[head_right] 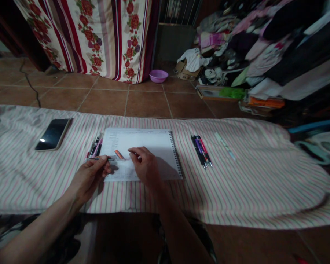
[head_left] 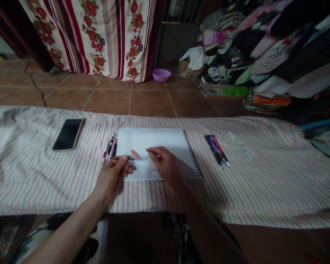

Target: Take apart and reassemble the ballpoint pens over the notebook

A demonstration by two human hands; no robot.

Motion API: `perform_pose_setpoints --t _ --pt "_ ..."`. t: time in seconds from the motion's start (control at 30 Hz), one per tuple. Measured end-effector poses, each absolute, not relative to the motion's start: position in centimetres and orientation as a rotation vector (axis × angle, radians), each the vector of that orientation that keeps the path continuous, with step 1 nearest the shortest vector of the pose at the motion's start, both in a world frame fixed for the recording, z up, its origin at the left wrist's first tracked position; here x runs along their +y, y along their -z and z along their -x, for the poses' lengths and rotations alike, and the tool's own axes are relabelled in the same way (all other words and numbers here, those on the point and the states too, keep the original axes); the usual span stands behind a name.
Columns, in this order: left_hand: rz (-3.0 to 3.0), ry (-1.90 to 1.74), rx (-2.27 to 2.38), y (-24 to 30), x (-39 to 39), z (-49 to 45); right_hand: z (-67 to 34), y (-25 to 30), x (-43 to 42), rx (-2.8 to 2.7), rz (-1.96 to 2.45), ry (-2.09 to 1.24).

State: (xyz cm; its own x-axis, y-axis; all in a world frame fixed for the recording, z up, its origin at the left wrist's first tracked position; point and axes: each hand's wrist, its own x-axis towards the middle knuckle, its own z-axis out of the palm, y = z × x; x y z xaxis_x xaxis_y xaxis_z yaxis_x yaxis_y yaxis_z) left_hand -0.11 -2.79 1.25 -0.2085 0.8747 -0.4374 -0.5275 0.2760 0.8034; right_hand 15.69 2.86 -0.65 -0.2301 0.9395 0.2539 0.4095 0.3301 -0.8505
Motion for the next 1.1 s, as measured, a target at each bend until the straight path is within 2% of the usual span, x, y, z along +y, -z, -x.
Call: perform_pose_setpoints --t 0.2,0.3,0.6,0.93,1.1 --pt "-0.65 -1.224 1.218 -1.4 -2.4 0.1 -15.0 -0.5 2.5 -1.466 1.12 -1.445" --pt "-0.702 -1.174 1.221 -1.5 -2.0 -0.1 -14.8 -0.7 2.3 -1.371 1.052 -1.61" --pt "-0.643 -1.123 1.175 -1.1 -0.9 -1.9 -15.0 -0.8 2.1 -1.374 0.926 -1.748" --pt "-0.701 -1.125 1.182 -2.6 -1.1 -1.8 -15.7 -0.5 2.7 -0.881 1.046 -1.653" --pt "-0.707 -1.213 1.232 -2.4 -1.2 -1.9 -15.6 -0.6 2.7 -0.878 1.081 -1.602"
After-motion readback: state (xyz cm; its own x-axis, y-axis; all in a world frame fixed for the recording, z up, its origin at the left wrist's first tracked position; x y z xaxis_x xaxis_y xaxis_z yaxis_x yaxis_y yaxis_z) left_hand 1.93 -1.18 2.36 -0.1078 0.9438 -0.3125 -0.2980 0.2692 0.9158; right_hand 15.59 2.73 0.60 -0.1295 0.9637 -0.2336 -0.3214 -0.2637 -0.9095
